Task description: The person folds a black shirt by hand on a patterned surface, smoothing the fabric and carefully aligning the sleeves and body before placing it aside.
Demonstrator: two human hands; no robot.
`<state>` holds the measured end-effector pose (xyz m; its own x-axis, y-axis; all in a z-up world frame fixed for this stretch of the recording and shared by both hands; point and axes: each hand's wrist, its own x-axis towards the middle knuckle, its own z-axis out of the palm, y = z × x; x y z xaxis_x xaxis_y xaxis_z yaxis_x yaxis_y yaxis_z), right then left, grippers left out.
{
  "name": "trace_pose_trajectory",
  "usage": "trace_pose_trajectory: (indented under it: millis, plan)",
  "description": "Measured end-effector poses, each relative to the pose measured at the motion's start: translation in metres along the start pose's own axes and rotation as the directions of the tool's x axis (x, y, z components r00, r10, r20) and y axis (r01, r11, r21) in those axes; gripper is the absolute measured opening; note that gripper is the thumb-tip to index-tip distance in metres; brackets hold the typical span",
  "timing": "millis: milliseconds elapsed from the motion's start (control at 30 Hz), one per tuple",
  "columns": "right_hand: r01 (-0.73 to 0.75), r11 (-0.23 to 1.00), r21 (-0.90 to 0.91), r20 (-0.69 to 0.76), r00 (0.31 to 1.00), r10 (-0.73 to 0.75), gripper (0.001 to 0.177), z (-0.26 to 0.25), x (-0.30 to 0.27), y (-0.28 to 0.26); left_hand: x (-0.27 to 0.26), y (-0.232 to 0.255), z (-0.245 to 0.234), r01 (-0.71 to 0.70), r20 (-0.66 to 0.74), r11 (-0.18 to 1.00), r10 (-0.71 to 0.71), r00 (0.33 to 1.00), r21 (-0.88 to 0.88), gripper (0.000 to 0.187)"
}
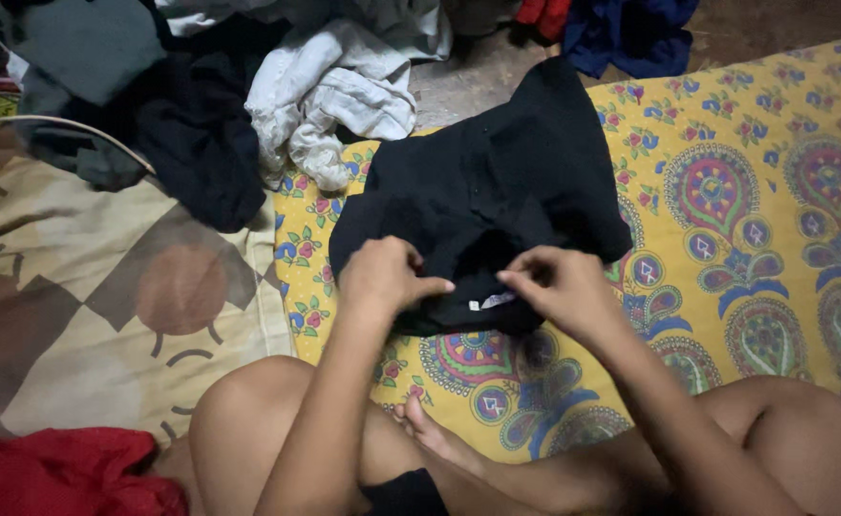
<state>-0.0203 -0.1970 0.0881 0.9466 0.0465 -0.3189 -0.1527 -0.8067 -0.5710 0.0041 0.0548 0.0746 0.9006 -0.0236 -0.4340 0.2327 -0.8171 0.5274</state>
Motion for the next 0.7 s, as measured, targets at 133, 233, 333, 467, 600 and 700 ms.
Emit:
trace_pose_trajectory:
  millis: [133, 233, 333, 467, 600, 700]
  plan:
    - [0.033, 0.996, 0.080, 0.098, 0.994, -0.041, 0.041, 0.029, 0.014, -0.012, 0.010, 0.000, 0.027, -0.028, 0.060, 0.998, 0.032, 0.998, -0.062, 0.069]
    - [0.151, 0.988, 0.021, 0.195, 0.969, -0.152, 0.051, 0.041, 0.012, -0.019, 0.024, -0.011, 0.041, -0.069, 0.075, 0.988, 0.080, 0.994, -0.139, 0.054]
    - [0.347, 0.903, -0.252, 0.266, 0.923, -0.280, 0.051, 0.040, -0.005, -0.025, 0.035, -0.019, 0.042, -0.097, 0.023, 0.973, 0.104, 0.994, -0.209, 0.046]
    - [0.456, 0.740, -0.495, 0.280, 0.890, -0.361, 0.040, 0.031, -0.018, -0.030, 0.042, -0.026, 0.036, -0.120, -0.164, 0.912, 0.059, 0.985, -0.392, 0.041]
    - [0.619, 0.690, -0.377, 0.057, 0.758, -0.649, 0.024, 0.022, -0.015, -0.033, 0.046, -0.023, 0.021, -0.222, -0.369, 0.821, 0.015, 0.929, -0.526, 0.039]
    - [0.602, 0.764, -0.233, -0.169, 0.748, -0.641, 0.021, 0.011, -0.007, -0.035, 0.026, -0.004, -0.004, -0.263, -0.442, 0.734, -0.056, 0.895, -0.626, 0.064]
